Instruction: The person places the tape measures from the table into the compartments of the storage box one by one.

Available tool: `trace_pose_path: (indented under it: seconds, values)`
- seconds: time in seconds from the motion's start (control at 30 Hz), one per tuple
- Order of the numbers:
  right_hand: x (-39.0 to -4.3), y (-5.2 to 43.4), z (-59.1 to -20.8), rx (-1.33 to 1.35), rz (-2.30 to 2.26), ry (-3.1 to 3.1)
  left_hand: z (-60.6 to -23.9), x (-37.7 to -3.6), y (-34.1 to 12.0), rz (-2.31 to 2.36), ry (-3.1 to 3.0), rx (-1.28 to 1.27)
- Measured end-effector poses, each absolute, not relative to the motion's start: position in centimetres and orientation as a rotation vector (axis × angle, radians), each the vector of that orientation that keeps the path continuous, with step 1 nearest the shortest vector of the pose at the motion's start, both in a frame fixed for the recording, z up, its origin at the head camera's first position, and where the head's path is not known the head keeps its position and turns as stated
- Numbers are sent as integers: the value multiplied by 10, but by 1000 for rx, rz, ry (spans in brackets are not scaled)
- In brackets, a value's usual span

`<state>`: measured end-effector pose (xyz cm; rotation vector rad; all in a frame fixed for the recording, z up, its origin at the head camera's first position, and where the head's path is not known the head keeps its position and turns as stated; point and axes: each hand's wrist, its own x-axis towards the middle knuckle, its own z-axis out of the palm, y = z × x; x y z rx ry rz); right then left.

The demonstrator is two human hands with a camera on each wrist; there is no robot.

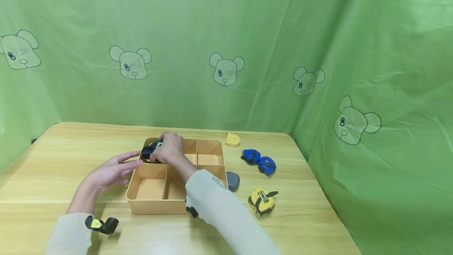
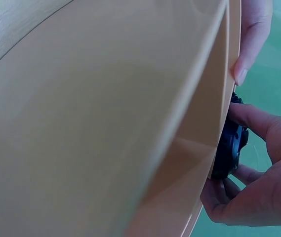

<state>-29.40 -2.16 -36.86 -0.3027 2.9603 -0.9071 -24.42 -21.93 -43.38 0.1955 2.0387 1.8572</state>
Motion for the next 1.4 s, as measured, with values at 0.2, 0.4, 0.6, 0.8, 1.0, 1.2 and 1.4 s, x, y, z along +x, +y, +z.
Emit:
trace_pose_path:
  seconds: [0.2,0.4,0.6,0.8,1.0,1.2,1.4]
  values:
    - [-295,-23,-369,-326,-820,2992,-432,-245,-220,1858,2037,203]
    - [-295,-24,-369,-329,-771,2996,-433,-245,-220,1853,2042,212]
    - [-293,-25,-370,-309,-750,2984,-435,-244,-220,1865,2028,210]
    - [-293,-27,-370,-308,-724,2983,-436,-245,-221,1873,2025,202]
    - [-293,-27,-370,-324,-697,2987,-435,-245,-220,1857,2040,205]
    - [-293,-29,-370,-338,-620,2998,-435,-245,-220,1851,2049,202]
    - [-293,-30,-370,-341,-580,3003,-434,-245,-220,1844,2051,203]
